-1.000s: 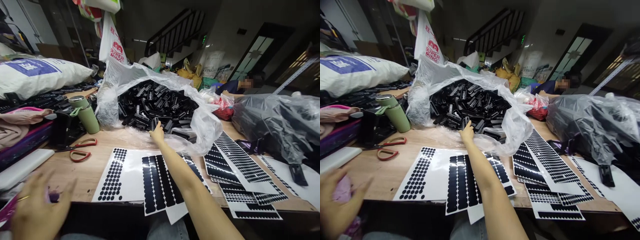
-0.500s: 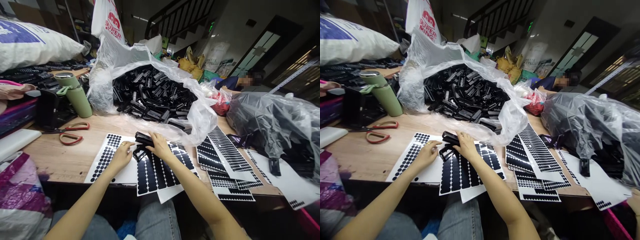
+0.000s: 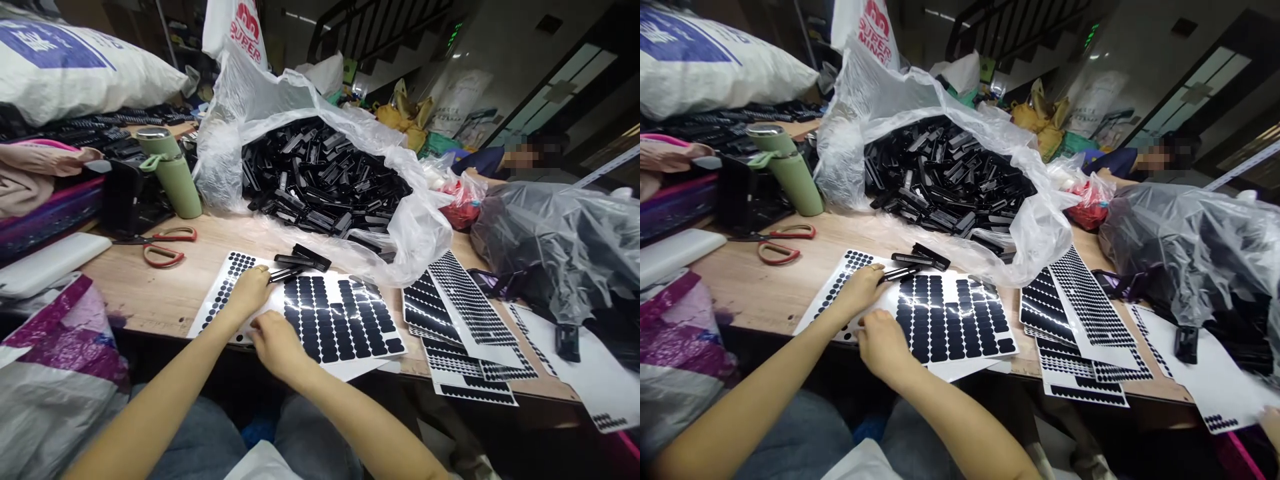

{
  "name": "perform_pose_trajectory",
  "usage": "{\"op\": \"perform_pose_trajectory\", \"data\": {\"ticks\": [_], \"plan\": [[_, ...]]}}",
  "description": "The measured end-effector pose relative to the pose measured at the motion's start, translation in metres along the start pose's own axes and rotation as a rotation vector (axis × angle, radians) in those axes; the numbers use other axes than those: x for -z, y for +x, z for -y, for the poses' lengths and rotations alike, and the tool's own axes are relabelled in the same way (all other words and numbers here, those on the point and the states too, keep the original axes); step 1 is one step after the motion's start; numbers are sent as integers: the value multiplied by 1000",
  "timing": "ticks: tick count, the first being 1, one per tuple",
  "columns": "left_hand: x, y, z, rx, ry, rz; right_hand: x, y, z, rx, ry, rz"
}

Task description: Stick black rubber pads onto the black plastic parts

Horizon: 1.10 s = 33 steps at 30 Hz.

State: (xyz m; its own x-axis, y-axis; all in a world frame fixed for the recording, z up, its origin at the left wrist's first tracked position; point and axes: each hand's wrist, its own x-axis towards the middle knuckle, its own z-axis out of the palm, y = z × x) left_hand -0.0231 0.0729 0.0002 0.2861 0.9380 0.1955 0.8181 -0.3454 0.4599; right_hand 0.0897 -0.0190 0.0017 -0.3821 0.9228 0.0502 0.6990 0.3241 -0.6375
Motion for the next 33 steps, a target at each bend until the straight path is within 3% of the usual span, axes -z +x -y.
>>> {"op": "perform_pose_trajectory", "data": {"ticks": [2,5,8,10,14,17,22,33], "plan": [[12,-6,8,101,-192,-66,-16,4,14,-40,-74,66],[33,-21,18,361,-656,-137,-25,8,25,-85,-128,123],[47,-36,23,619,-1155,-131,-19,3,27,-102,-76,115],[50,-44,22,734,-1305,-145,-7,-2,25,-107,53,80],[47,-53,5,827,-1341,-116,28,-4,17,-140,356,-135],[42,-57,-14,834,-1367,-37,47,3,8,-162,450,-273],[36,-62,-35,781,-1355,9,49,5,-2,-244,467,-292],[27,-60,-53,727,-1303,23,48,-5,-8,-293,412,-333]]}}
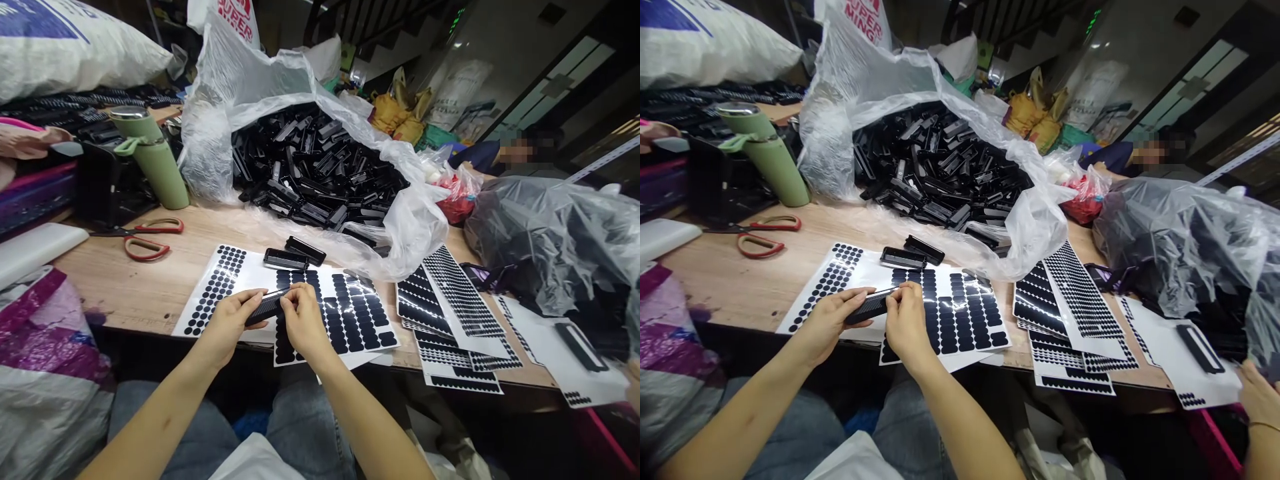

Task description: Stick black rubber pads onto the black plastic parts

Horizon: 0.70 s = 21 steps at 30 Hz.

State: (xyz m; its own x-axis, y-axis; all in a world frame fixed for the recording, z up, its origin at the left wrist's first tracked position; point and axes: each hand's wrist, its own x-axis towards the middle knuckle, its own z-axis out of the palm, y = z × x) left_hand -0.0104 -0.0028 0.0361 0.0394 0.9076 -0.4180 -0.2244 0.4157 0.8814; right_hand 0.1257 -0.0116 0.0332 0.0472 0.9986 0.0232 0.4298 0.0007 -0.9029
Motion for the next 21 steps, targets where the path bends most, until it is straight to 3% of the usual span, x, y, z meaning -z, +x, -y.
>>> {"op": "perform_pose_trajectory", "data": {"ticks": [5,9,13,21], "plan": [[-8,2,4,15,23,5,10,0,-16,39,-94,-72],[-10,12,15,85,82,79,43,14,-46,-178,-402,-247],[-8,21,27,83,188,191,67,25,-69,-281,-555,-216],[-7,26,36,-14,297,229,62,21,-74,-279,-523,-243]]}}
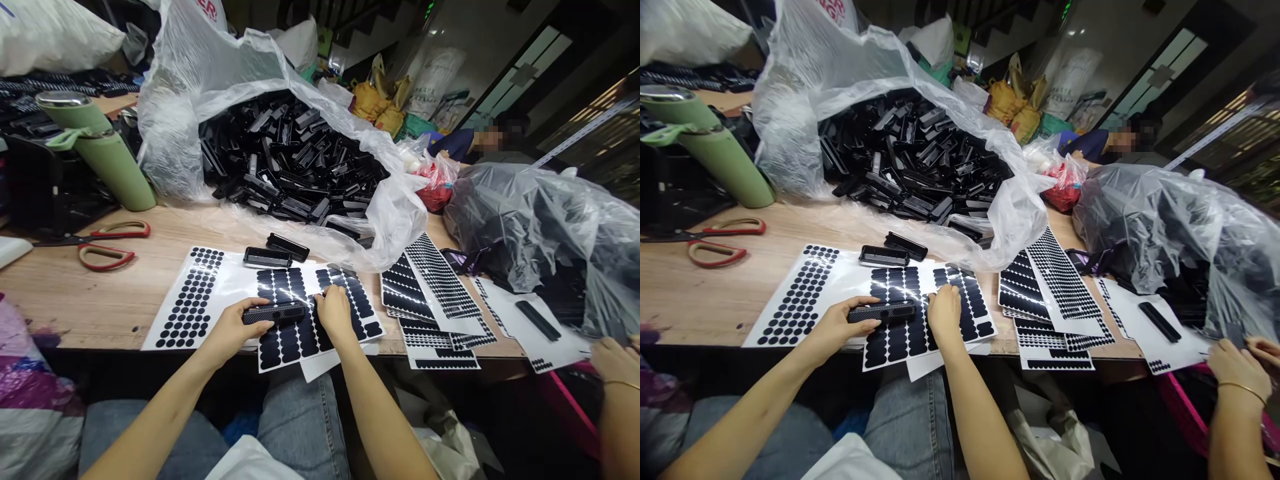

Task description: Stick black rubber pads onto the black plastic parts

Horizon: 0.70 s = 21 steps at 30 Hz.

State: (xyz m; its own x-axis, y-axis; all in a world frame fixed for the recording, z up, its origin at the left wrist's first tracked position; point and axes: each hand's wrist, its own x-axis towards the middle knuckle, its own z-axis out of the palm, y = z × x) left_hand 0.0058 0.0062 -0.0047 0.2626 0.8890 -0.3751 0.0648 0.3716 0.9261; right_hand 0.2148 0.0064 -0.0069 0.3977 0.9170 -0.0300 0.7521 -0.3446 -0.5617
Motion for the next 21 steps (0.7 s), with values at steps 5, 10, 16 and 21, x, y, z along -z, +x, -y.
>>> {"op": "perform_pose_trajectory", "data": {"ticks": [5,10,16,21], "plan": [[1,1,3,-1,51,-4,1,-2,2,-20,-4,12],[1,1,4,-21,66,-8,0,-4,4,-33,10,50],[1,0,3,-34,94,-17,0,-1,6,-54,13,8],[0,1,4,-22,64,-27,10,-11,2,-37,308,36]]}}
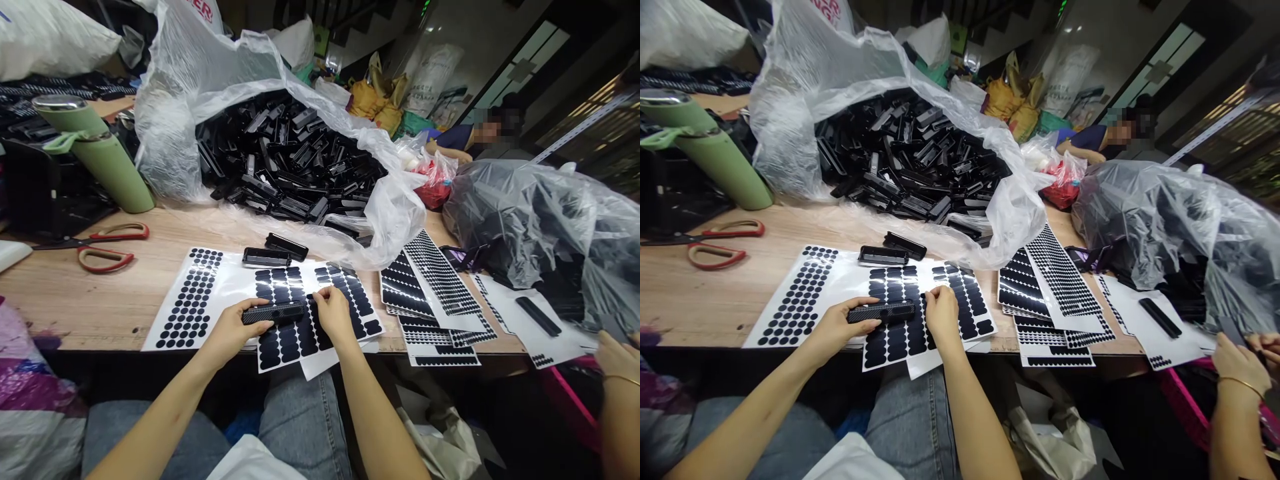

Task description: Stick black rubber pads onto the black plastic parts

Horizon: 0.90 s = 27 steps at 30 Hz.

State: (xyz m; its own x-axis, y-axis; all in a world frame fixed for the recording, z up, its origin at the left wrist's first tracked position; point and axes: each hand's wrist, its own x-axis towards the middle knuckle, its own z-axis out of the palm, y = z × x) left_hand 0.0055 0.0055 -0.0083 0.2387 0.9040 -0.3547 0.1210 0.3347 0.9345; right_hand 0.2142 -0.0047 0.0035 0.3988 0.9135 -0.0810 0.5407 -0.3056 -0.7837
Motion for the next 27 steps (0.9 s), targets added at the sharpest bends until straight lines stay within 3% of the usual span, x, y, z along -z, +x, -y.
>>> {"op": "perform_pose_trajectory", "data": {"ticks": [5,9,27], "plan": [[0,1,1,-9,29,-1,-3,-19,-5,-182,474,170],[0,0,-1,-45,115,-23,-16,-24,-7,-261,630,226],[0,-2,-2,-60,160,-25,-26,-30,-7,-202,447,175]]}}
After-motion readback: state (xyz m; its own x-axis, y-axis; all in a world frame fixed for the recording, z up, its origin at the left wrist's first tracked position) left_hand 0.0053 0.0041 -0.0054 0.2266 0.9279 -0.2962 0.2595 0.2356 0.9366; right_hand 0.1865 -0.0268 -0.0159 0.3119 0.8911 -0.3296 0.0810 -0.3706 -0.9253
